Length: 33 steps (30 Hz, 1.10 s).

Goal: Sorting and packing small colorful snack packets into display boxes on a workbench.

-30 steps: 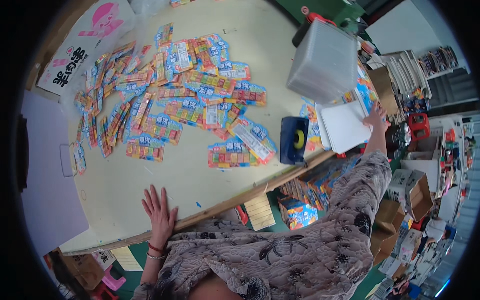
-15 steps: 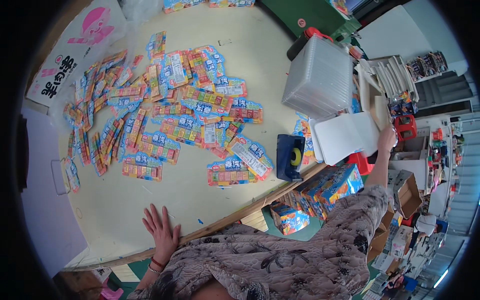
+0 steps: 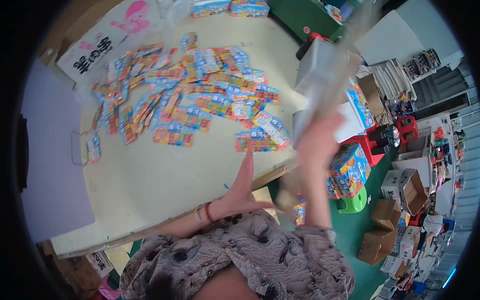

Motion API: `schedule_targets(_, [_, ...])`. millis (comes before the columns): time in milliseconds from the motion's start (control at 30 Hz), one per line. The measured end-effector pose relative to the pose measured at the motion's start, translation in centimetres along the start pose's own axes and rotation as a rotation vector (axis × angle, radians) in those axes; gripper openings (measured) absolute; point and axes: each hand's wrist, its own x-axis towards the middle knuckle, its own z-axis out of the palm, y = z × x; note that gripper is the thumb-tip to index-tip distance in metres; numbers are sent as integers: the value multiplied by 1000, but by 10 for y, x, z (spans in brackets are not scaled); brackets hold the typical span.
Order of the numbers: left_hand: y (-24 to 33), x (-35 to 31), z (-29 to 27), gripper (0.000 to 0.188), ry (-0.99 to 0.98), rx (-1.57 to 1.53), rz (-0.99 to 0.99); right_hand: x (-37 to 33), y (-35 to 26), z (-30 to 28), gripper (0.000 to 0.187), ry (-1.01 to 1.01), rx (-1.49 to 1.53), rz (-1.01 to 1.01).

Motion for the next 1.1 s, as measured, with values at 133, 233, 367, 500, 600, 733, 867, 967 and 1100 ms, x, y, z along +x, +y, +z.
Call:
schedule_targets(133, [-33,-25,-22,92,359,-165,-506,-109,-142,72,74,-407,147,-187])
schedule_targets(233, [-21,-53,-102,42,861,39,-112,-150,-151,87,67,-572,335,-314])
schedule_targets(367, [-8,-125,-198,19,1083,-124,-313,-188,-170,85,42,-643,532,-715])
schedule_targets(500, [3,-166,-255,22,930,-1,-342,-130,-212,80,38,-253,317,-1035])
schedule_targets(600, [-13,-179,-283,26,878,-11,-370,-123,-204,129,34,-1020,486,-1177])
schedule_targets(733, [-59,-179,-279,47,1243,474,-308,-141,-201,163,33,-1536,53,-978])
schedule_targets(867, [-49,-167,-209,55,1249,909,-76,-162,-199,157,33,-1378,142,-846])
schedule_targets(967, [-38,-161,-183,57,733,983,-197,-169,-198,158,35,-1400,152,-767])
schedule_targets(1100, [-22,-187,-184,41,460,1060,-236,-145,-198,174,39,-1575,306,-539])
